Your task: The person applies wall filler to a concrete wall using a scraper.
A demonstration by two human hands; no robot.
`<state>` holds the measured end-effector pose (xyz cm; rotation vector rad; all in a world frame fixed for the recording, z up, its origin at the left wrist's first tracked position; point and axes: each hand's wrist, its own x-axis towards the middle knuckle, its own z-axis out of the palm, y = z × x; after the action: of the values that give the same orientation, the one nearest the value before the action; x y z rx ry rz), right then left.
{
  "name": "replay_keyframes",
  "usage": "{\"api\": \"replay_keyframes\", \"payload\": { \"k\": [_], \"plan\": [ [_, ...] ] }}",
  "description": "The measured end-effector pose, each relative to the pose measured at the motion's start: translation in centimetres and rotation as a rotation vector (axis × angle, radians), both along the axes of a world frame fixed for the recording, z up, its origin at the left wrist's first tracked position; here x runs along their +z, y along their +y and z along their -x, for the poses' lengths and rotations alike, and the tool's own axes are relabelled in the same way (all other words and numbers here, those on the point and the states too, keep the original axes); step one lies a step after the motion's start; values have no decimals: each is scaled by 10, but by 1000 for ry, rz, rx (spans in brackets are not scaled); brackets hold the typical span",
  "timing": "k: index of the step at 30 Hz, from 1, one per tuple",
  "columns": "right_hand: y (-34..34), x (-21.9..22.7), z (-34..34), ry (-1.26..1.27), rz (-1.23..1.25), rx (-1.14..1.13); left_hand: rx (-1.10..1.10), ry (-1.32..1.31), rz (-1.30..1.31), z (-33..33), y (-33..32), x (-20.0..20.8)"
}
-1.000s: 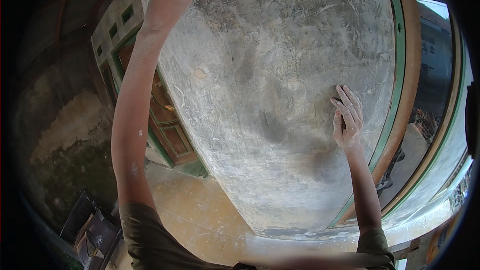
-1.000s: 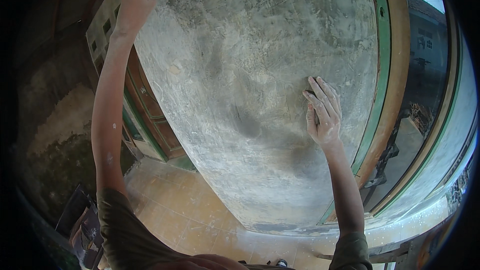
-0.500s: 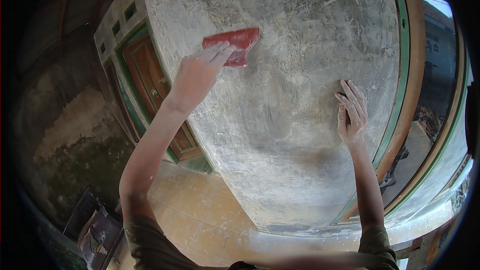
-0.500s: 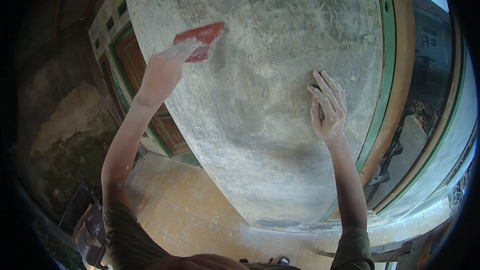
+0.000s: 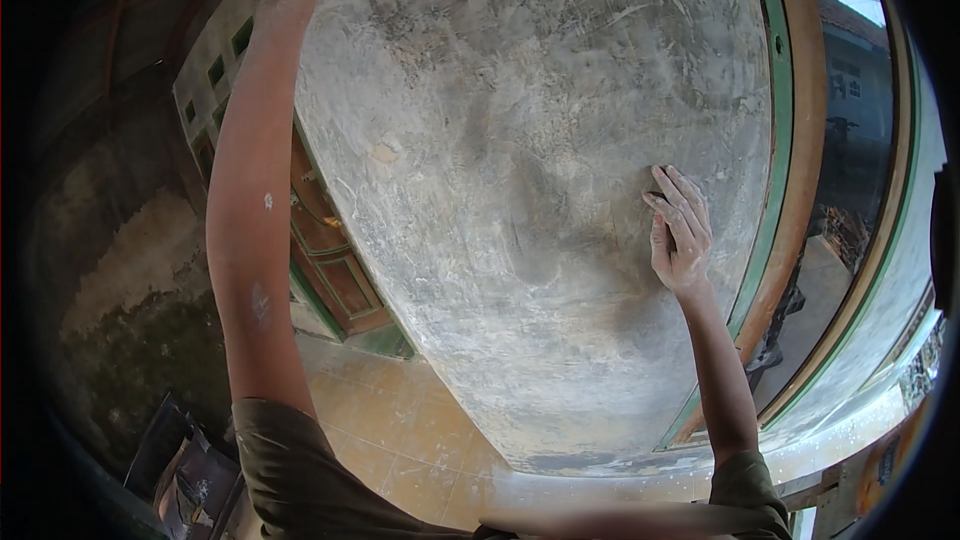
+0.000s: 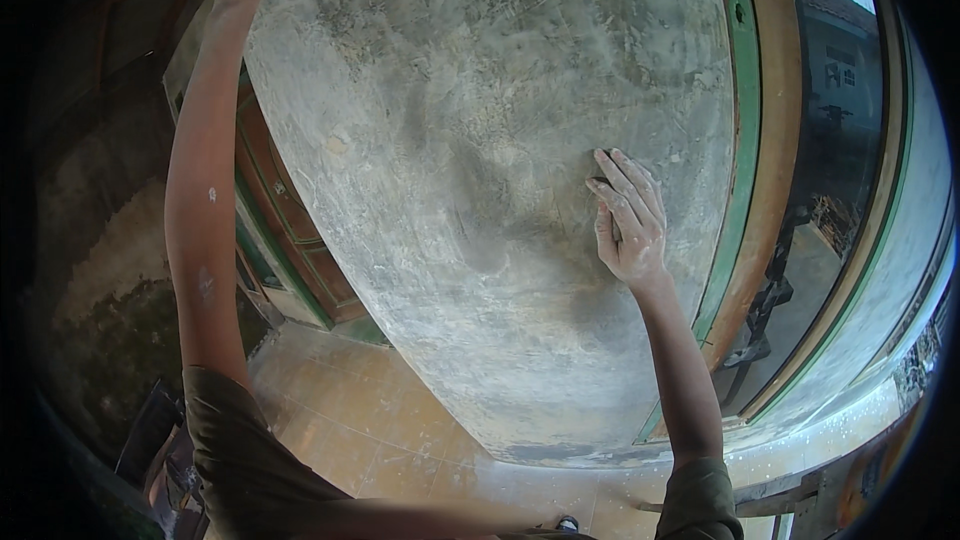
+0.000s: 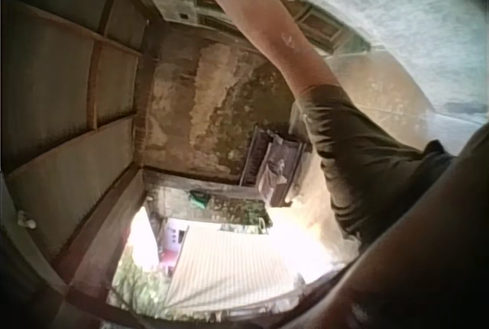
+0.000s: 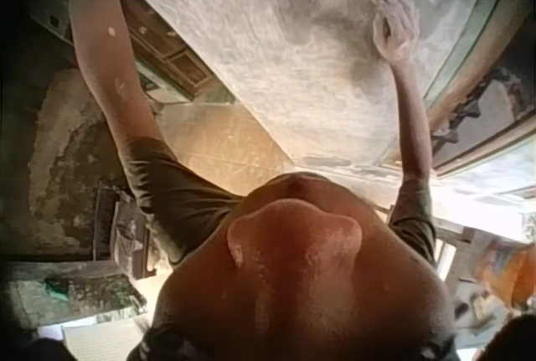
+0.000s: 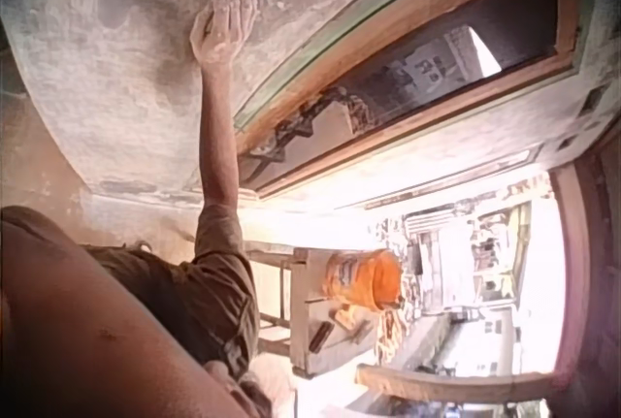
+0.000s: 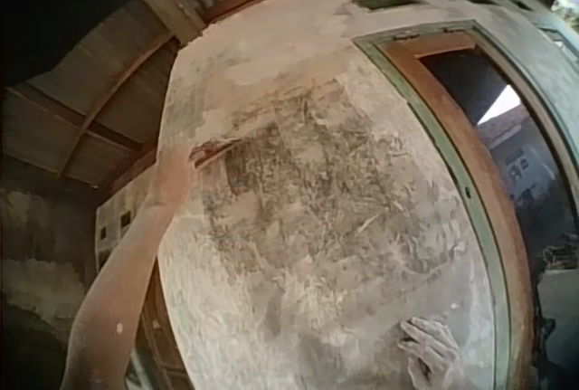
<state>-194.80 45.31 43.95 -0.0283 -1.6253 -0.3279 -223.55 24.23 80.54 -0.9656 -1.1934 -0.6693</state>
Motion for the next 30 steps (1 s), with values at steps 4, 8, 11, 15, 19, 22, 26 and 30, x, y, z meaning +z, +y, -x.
{"api": "replay_keyframes", "payload": {
  "k": [4, 8, 11, 15, 19, 22, 26, 30],
  "plan": [
    [2, -2, -2, -1, 12, -8, 33, 26, 111, 15, 13, -39],
    [2, -5, -7, 4, 3, 16, -53, 213, 112, 13, 32, -141],
    [-2, -10, -17, 8, 6, -15, 53, 143, 293, -22, 35, -213],
    [-6, -17, -13, 28, 14, -13, 144, 88, 500, -53, 14, -293],
    [-35, -47, -11, 24, 126, 50, -242, -300, 693, -94, -37, -348],
    [-89, -94, -4, 35, 290, 115, -765, -758, 536, -105, -59, -396],
    [-199, -161, -3, -147, 771, 370, -1046, -1159, 348, -119, -113, -472],
    [-310, -208, 5, -430, 1136, 493, -1487, -1385, 126, -123, -179, -559]
  ]
}}
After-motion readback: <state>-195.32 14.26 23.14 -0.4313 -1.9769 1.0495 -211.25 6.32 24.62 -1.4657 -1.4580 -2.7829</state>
